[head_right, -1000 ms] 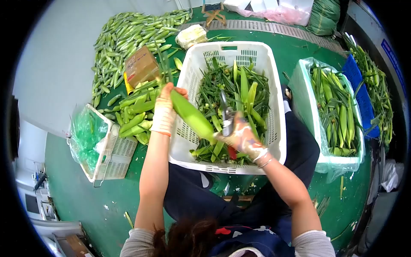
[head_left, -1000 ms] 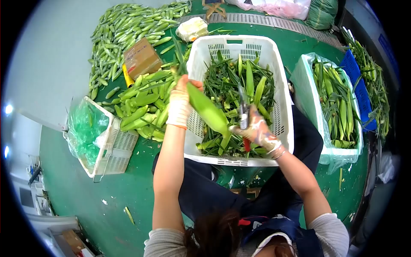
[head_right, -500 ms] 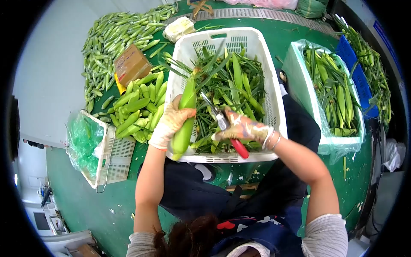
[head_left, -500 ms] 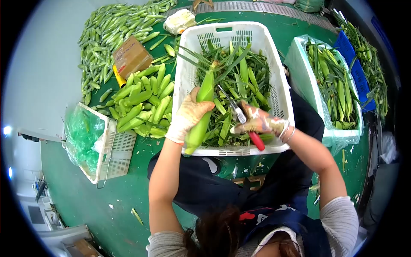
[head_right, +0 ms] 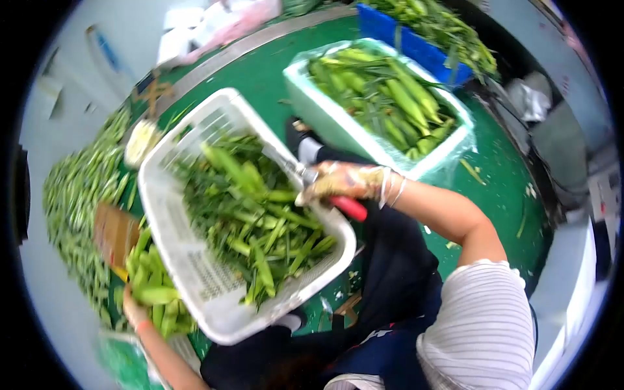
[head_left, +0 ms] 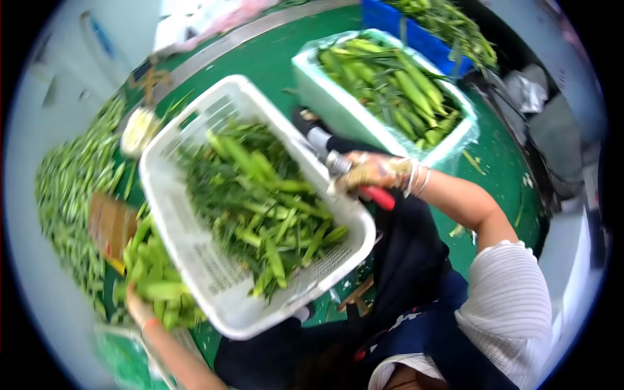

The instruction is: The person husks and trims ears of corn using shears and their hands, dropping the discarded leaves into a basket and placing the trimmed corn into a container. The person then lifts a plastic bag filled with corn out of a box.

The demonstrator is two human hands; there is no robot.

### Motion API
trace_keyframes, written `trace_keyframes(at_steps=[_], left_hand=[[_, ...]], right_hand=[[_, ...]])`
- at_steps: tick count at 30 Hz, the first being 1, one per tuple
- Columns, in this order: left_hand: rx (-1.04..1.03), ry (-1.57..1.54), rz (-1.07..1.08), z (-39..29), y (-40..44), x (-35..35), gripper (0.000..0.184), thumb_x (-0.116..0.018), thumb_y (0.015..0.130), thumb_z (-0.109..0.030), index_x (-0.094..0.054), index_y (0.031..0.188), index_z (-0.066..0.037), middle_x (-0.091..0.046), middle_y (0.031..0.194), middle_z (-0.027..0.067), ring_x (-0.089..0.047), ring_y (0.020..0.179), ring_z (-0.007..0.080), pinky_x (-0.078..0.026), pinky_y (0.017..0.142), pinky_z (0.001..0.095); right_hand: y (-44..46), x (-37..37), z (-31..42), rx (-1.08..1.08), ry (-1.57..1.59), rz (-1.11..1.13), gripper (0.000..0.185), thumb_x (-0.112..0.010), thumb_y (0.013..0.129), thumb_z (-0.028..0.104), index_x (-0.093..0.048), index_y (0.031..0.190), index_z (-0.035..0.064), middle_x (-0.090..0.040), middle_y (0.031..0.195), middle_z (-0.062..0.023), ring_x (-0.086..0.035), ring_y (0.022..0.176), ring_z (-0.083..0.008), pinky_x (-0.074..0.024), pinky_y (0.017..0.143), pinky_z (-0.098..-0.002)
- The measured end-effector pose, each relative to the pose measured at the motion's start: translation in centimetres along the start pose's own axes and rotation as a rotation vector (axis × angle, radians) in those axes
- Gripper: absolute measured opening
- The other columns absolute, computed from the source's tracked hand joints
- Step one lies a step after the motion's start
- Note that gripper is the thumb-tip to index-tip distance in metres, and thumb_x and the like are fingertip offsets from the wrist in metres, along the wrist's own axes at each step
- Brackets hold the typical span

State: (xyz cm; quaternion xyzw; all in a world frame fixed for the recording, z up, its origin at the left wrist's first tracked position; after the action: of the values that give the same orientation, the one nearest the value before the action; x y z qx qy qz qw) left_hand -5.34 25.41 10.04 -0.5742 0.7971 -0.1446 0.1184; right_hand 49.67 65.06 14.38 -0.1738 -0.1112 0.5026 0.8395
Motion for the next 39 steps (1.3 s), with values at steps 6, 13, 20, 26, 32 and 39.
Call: trace_keyframes(at_steps=[6, 13, 20, 26, 32, 39], left_hand=[[-0.260, 1.612, -0.570, 5.3, 9.3, 11.0, 0.049, -0.069, 0.080, -0.030, -0.061, 0.114, 0.005, -0.066, 0.108, 0.0177, -0.065, 0.094, 0.0260, -0.052, 0.071, 0.0392], [-0.305, -0.181, -0.512, -1.6, 12.5, 4.8, 0.050, -0.048, 0.094, -0.034, -0.046, 0.133, -0.003, -0.051, 0.133, 0.0137, -0.053, 0.118, 0.0254, -0.042, 0.097, 0.0329], [-0.271, 0.167, 0.374, -7.0, -1.3, -13.9, 0.045, -0.054, 0.092, -0.037, -0.054, 0.122, -0.003, -0.062, 0.105, 0.0077, -0.060, 0.090, 0.0162, -0.046, 0.075, 0.0224], [-0.277, 0.228, 0.908, -2.3, -23.9, -30.1, 0.045, -0.050, 0.096, -0.030, -0.048, 0.129, 0.001, -0.063, 0.111, 0.0099, -0.061, 0.101, 0.0179, -0.048, 0.087, 0.0307], [-0.098, -0.752, 0.256, -0.9, -21.3, -23.9, 0.022, -0.059, 0.088, -0.014, -0.054, 0.106, -0.002, -0.058, 0.102, 0.0161, -0.057, 0.092, 0.0290, -0.046, 0.090, 0.0433], [-0.206, -0.895, -0.132, -1.2, -16.8, -15.1, 0.023, -0.057, 0.086, -0.026, -0.053, 0.091, -0.004, -0.056, 0.085, 0.0102, -0.053, 0.084, 0.0261, -0.046, 0.083, 0.0399]], right_hand=[[-1.3, 21.4, -6.0, -0.394, -0.867, -1.293, 0.046, -0.065, 0.076, 0.035, -0.058, 0.101, -0.0019, -0.064, 0.091, -0.0254, -0.063, 0.087, -0.0390, -0.0497, 0.073, -0.0434], [-1.1, 30.2, -14.6, -0.741, -0.773, -1.294, 0.067, -0.080, 0.061, 0.034, -0.057, 0.114, 0.0005, -0.064, 0.107, -0.0197, -0.062, 0.097, -0.0358, -0.0502, 0.083, -0.0383], [-5.9, 19.2, -6.9, -0.216, -0.426, -1.127, 0.049, -0.081, 0.063, 0.031, -0.052, 0.091, 0.0034, -0.061, 0.078, -0.0106, -0.061, 0.071, -0.0229, -0.0504, 0.061, -0.0384], [-5.4, 0.0, 3.8, 0.400, -0.741, -0.582, 0.073, -0.081, 0.063, 0.036, -0.044, 0.113, -0.0012, -0.062, 0.083, -0.0195, -0.064, 0.084, -0.0367, -0.0499, 0.075, -0.0411], [0.6, -13.3, 5.1, 0.757, -0.725, -0.447, 0.041, -0.068, 0.077, 0.027, -0.048, 0.098, -0.0019, -0.054, 0.089, -0.0223, -0.055, 0.085, -0.0393, -0.0438, 0.077, -0.0434], [-0.1, -20.0, 1.0, 0.027, -0.339, 0.098, 0.079, -0.078, 0.065, 0.042, -0.042, 0.115, -0.0069, -0.061, 0.092, -0.0197, -0.061, 0.088, -0.0297, -0.0481, 0.081, -0.0361]])
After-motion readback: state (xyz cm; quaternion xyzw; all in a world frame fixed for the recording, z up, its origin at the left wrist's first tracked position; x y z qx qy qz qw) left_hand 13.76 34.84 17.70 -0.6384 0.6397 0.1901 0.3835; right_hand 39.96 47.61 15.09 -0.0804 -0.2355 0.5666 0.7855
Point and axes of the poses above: each hand's wrist, its own y-axis towards the middle knuckle, its own x-axis out of the back of the hand, z = x × y, the point moved 1 cm from there along y, towards the middle knuckle
